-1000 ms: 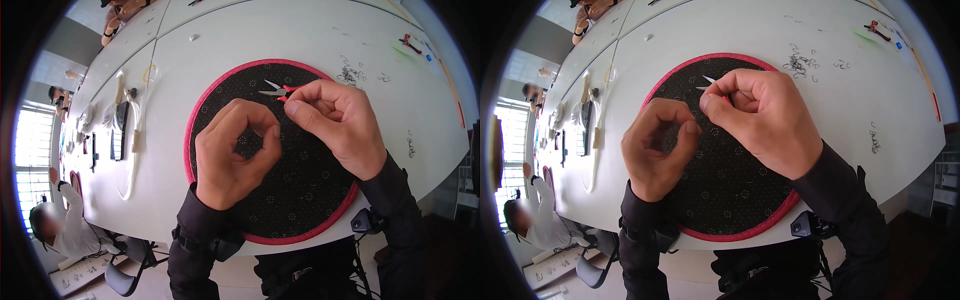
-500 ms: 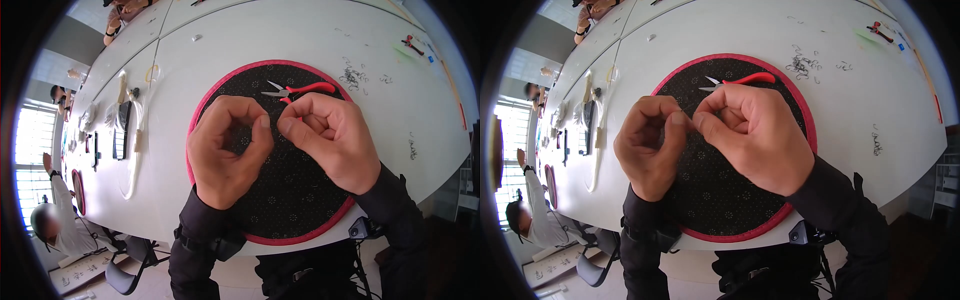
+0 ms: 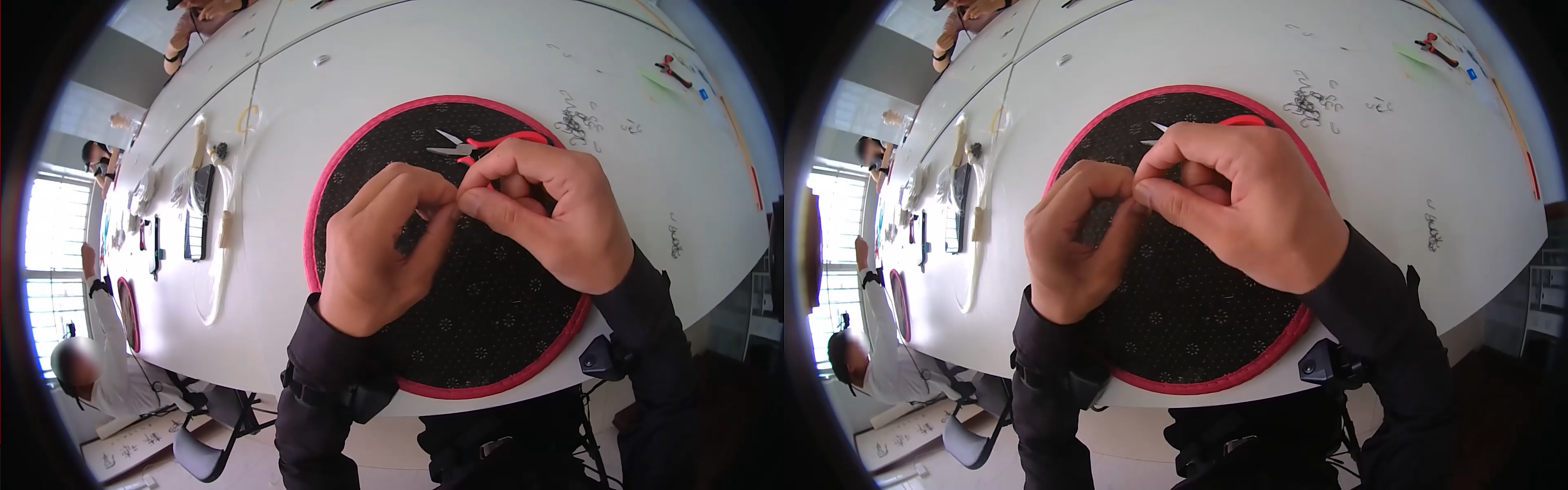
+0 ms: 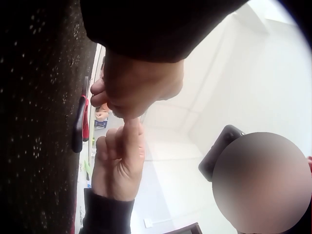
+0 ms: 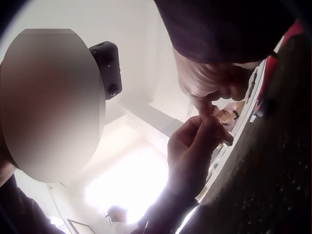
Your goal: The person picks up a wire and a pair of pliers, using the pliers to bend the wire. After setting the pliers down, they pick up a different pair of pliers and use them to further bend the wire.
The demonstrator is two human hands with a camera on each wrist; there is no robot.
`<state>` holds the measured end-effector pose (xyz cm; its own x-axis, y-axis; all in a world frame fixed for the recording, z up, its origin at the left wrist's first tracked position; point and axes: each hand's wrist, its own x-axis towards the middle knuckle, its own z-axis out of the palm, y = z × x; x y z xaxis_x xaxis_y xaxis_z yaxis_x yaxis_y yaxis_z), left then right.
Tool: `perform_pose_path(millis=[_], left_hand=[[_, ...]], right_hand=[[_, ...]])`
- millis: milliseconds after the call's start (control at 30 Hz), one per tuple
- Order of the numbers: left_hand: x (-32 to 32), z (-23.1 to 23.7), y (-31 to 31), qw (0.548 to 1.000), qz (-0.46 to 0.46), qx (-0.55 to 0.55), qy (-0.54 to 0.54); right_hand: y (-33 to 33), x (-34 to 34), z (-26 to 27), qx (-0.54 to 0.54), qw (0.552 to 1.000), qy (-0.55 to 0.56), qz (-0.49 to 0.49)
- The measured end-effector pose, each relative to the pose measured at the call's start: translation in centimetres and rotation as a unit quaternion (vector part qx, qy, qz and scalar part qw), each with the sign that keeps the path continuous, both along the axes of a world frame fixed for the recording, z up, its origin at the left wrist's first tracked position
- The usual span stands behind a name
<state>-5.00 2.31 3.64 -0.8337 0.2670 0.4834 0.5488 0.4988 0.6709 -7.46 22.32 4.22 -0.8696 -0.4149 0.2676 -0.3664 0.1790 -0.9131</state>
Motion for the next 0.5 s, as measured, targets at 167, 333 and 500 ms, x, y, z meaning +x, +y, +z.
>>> perform_pose_path(millis=[167,333,500], left_hand=[[0.14,0.17,0.09,1.0,-0.016,0.021,-0.017],[0.25,0.38,-0.01,0.999,-0.034,0.019,-0.028],[0.38,0.25,0.04,0.997,-0.047,0.043,-0.044]], right_hand=[[0.46,-0.64,-0.05,-0.055,0.995,-0.077,0.02],[0.53,-0.82,-0.08,-0.082,0.989,-0.121,0.037],[0.69,-1.03,-0.17,-0.084,0.983,-0.155,0.047]])
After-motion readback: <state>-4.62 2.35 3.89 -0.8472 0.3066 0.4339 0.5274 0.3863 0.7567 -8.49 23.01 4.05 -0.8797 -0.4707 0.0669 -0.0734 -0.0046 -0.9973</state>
